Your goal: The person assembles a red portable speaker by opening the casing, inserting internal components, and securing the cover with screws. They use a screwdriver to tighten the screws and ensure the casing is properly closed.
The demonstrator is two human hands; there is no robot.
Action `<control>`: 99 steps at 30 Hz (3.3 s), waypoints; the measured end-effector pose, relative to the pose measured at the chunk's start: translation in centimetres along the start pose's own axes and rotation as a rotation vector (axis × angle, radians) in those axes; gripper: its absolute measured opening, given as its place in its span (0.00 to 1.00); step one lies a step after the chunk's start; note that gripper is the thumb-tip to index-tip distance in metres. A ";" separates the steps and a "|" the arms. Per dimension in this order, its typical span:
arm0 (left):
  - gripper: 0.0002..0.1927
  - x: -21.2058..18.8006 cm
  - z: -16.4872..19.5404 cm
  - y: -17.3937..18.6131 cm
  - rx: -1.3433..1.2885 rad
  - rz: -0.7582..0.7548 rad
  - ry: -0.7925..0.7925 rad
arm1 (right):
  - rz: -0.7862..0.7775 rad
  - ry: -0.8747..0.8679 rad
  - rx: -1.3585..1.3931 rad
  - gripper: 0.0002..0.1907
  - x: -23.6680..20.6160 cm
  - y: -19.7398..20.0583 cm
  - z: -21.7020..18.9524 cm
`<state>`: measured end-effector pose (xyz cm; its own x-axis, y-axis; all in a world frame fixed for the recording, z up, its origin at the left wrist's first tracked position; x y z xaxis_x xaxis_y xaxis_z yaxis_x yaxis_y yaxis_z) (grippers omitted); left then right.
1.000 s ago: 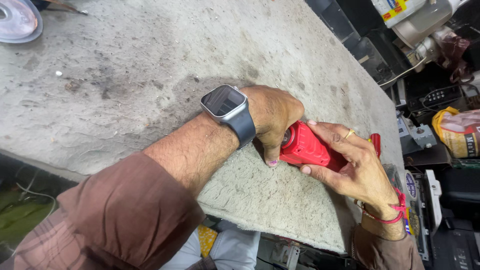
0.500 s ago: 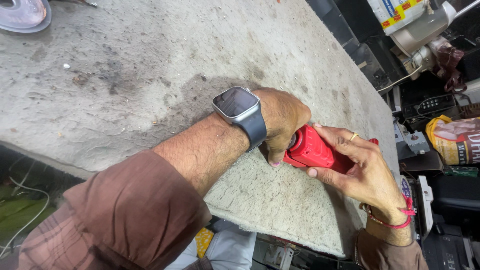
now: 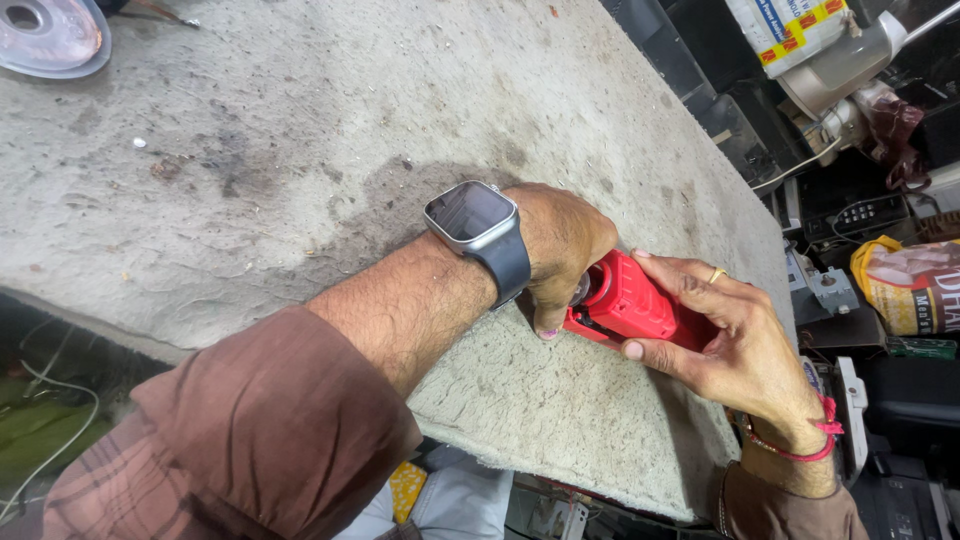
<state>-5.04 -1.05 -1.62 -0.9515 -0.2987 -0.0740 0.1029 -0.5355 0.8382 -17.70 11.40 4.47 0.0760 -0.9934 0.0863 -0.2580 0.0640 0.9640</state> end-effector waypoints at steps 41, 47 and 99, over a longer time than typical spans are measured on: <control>0.18 -2.5 0.6 2.8 -0.444 0.191 -0.081 | -0.089 -0.355 0.610 0.47 -0.8 3.4 5.4; 0.20 -2.4 0.5 2.7 -0.421 0.164 -0.053 | -0.138 -0.290 0.595 0.46 -0.3 2.6 5.2; 0.26 -1.2 -0.3 2.2 -0.518 0.296 -0.079 | -0.021 -0.262 0.483 0.45 -0.7 2.2 5.5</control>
<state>-3.62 -2.14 0.11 -0.8775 -0.4449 0.1792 0.4757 -0.7599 0.4431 -23.63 11.74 5.11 -0.1410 -0.9884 -0.0565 -0.6767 0.0546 0.7342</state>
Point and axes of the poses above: each hand's wrist, its own x-axis towards the middle knuckle, its own y-axis out of the back of the hand, z = x × y, the point moved 4 cm from there along x, towards the middle knuckle, and after that the axes turned 6 degrees about z, right-handed, at the moved point
